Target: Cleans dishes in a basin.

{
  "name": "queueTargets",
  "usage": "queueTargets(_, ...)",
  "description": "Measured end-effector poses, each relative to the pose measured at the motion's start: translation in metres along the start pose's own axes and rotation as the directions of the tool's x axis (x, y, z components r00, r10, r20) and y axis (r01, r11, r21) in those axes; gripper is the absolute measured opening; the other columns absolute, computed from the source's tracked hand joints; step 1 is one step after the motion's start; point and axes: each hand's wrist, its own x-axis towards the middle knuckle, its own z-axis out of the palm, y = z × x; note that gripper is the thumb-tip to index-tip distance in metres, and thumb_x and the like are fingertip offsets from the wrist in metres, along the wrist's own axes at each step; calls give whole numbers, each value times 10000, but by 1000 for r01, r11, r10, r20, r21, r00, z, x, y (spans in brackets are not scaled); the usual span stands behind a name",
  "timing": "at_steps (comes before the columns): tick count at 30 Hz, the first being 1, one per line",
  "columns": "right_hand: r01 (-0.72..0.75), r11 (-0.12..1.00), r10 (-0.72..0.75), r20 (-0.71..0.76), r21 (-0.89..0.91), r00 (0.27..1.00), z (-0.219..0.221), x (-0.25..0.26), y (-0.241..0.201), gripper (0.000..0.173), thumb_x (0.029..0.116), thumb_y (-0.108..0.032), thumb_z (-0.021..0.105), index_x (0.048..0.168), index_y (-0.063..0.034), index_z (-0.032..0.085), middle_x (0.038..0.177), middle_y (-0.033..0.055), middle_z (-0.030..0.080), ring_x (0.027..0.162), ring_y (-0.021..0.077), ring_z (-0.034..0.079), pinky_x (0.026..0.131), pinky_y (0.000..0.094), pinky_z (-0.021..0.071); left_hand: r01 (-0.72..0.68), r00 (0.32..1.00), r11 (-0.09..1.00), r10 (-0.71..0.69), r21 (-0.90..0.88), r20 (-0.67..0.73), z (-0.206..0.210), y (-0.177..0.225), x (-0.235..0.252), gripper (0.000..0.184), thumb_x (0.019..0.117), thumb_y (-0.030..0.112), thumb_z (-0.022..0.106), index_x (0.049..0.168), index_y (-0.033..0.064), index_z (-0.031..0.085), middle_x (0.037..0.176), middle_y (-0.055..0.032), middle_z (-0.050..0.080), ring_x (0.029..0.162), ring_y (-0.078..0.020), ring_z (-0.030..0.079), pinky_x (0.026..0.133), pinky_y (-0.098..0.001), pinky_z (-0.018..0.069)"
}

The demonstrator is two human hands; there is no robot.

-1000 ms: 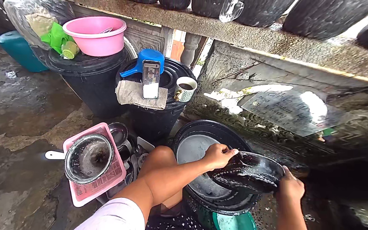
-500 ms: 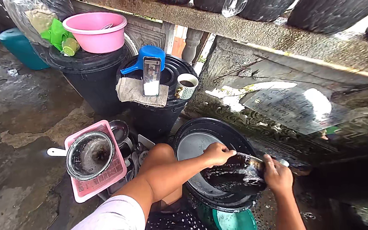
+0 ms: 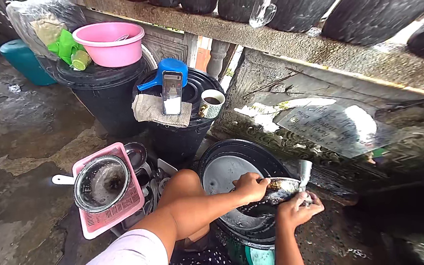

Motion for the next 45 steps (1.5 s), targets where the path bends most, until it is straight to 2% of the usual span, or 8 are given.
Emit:
queueTargets(6,-292,938,256,192,187,947,-19,89,-18,550,1138,-396,279,1296,54,552,1008,130,702,800,196,747,730,385,655,-293,954,900,296,324,41,13,2,-25,398,1042,442,481,983,115,699,964,-58,712,1037,-218,656,1044,-592,340)
queueTargets(18,-734,376,245,704,565,667,-35,80,-44,604,1128,-399,253,607,-206,490,477,-75,486,389,52,477,397,212,424,-373,921,925,360,68,150,-24,-24,55,459,946,516,687,909,59,710,907,-92,682,937,-257,651,898,-610,484)
queueTargets(24,-569,633,462,334,525,822,26,25,-104,411,1133,-325,360,800,-117,481,566,-17,546,451,131,580,470,323,563,-316,940,895,249,316,235,19,0,13,816,782,284,826,1500,71,503,1601,-112,425,1570,-338,185,1176,-770,141)
queueTargets(29,-691,364,539,464,624,703,31,24,-99,317,1110,-272,419,834,-131,485,617,5,578,579,165,647,635,376,618,-394,914,917,398,62,-78,14,-17,23,368,897,205,717,1190,-18,726,1481,-227,549,1428,-311,477,1211,-415,362)
queueTargets(36,-616,779,468,548,113,693,37,-35,-20,511,1096,-335,379,1488,-15,447,1335,143,617,1172,184,617,990,417,529,-301,940,953,291,-32,-178,-1,-10,14,377,898,366,754,1067,29,745,1032,-132,748,1015,-229,706,948,-459,548)
queueTargets(39,-535,839,295,747,95,595,26,-87,-49,344,1080,-165,425,1349,6,555,1189,100,680,1103,91,649,970,301,551,-233,957,970,216,-71,-195,-10,-12,12,354,894,382,748,960,34,743,916,-126,731,906,-233,700,852,-480,554)
queueTargets(43,75,995,40,963,-62,265,-28,-78,-12,436,1003,-10,435,1365,-71,669,1458,93,617,1358,187,579,1165,419,452,-170,944,982,139,-78,-301,-44,-21,23,398,897,443,757,950,48,750,939,-117,738,931,-217,704,885,-467,561)
queueTargets(45,383,913,-12,933,-136,360,-44,-70,21,412,964,52,535,1209,-164,786,1314,89,716,1185,323,702,1006,604,540,-194,924,978,159,-70,-347,-53,-20,25,379,886,449,766,936,74,752,921,-88,738,911,-188,699,875,-454,558)
